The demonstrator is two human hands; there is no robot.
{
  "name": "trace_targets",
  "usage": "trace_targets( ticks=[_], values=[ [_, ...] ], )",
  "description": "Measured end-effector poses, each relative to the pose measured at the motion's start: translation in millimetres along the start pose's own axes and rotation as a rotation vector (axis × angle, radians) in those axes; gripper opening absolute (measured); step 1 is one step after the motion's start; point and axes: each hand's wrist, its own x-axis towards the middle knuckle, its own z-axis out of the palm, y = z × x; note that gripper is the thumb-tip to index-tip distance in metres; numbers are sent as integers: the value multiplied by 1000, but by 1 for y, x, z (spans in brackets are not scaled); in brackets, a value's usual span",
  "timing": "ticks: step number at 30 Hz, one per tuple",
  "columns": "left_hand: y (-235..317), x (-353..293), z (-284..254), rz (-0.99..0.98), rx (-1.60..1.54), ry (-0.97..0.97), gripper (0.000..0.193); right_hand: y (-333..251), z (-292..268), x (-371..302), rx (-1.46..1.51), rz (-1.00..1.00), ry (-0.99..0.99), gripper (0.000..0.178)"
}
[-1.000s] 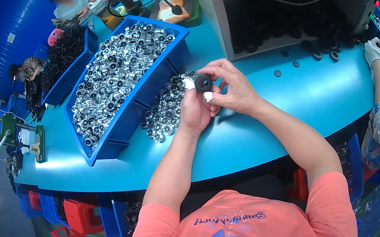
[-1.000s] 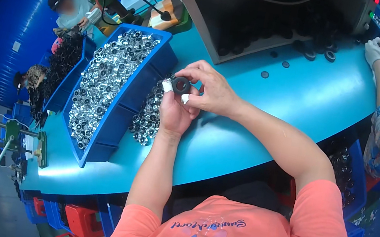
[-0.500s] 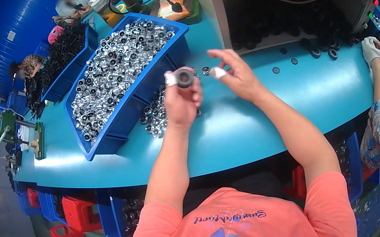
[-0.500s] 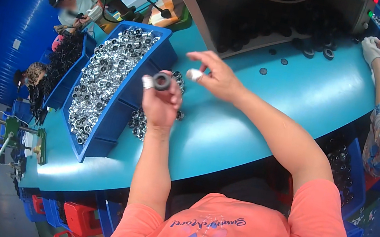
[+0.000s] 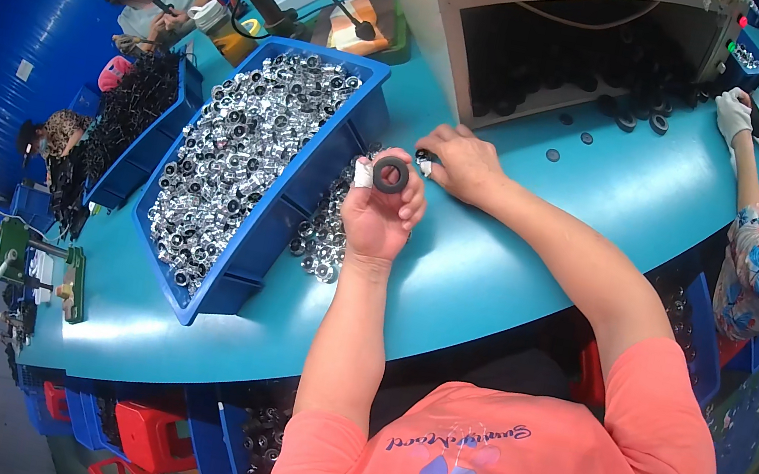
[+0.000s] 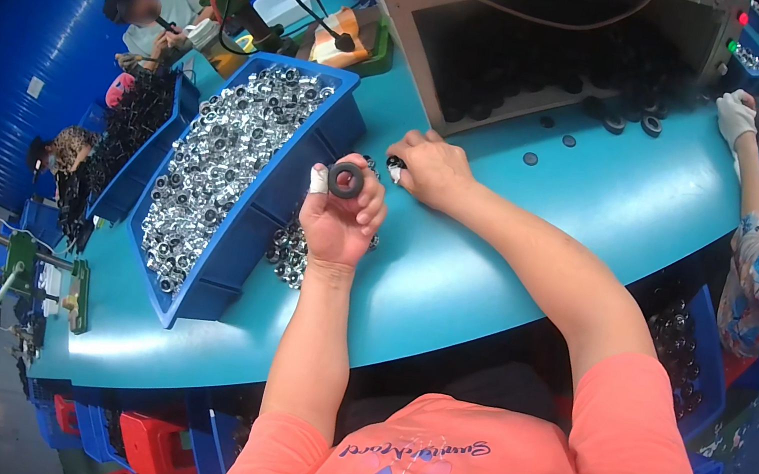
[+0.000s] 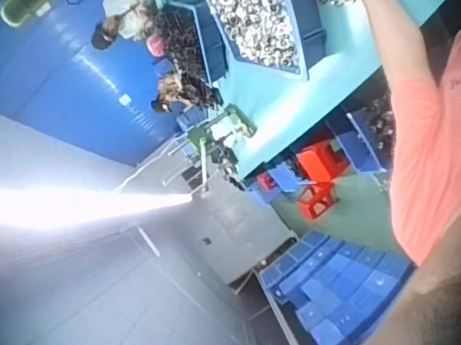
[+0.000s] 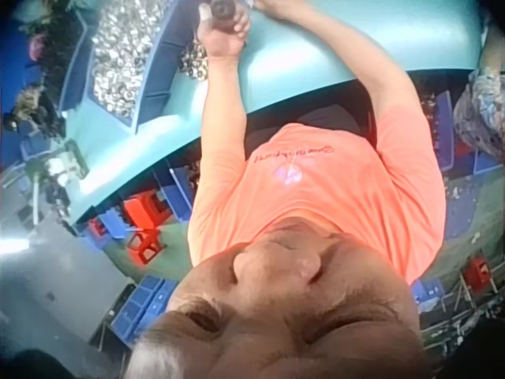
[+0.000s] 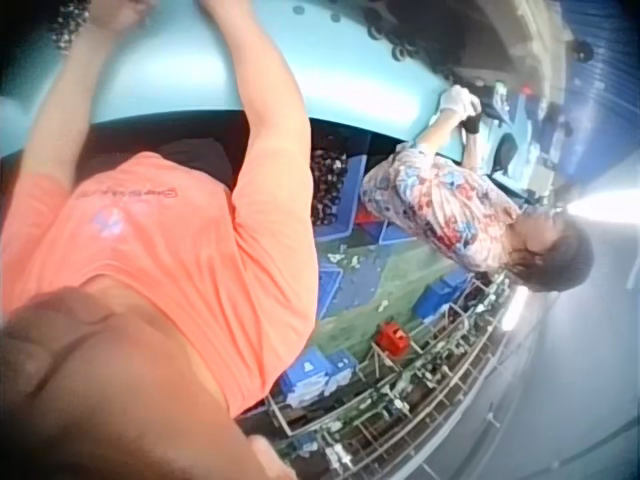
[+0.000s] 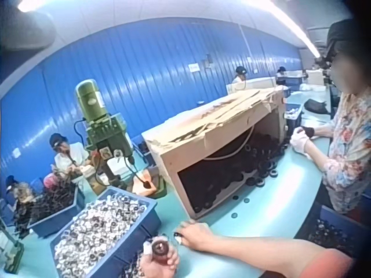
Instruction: The recorder is manually assembling metal rings onto black plastic components at a factory workbench.
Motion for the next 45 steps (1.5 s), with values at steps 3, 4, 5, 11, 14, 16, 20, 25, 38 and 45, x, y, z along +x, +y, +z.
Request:
trace_targets(
  ticks=[3,4,5,11,14,16,20,25,38,45],
  values=[
    [-1,2,0,-4,9,0,56,11,2,0,46,-47,147,29],
    [-2,3,0,-6,6,-1,55,15,2,-3,200,-19,137,29],
    [-1,3,0,-1,18,15,55,14,-6,-4,352,0,122,28],
    [-2,2,0,-1,89,90,54,-9,-34,-23,1038,10,207,30],
    [-4,3,-1,-11,88,96,53,-19,-30,-37,1163,-19,233,29],
    [-5,4,0,-17,106,96,52,-20,-23,-42,1175,-51,256,29],
    [-8,2,-1,55,209,127,46,-26,-29,-46,1073,-118,269,29],
    [-16,5,9,334,927,296,37,-13,-29,-42,1295,43,260,28],
    [-21,1,21,553,1561,378,47,-3,-21,-38,1327,211,170,32],
    [-21,4,5,110,715,294,36,-9,-15,-40,1222,3,255,31]
  ],
)
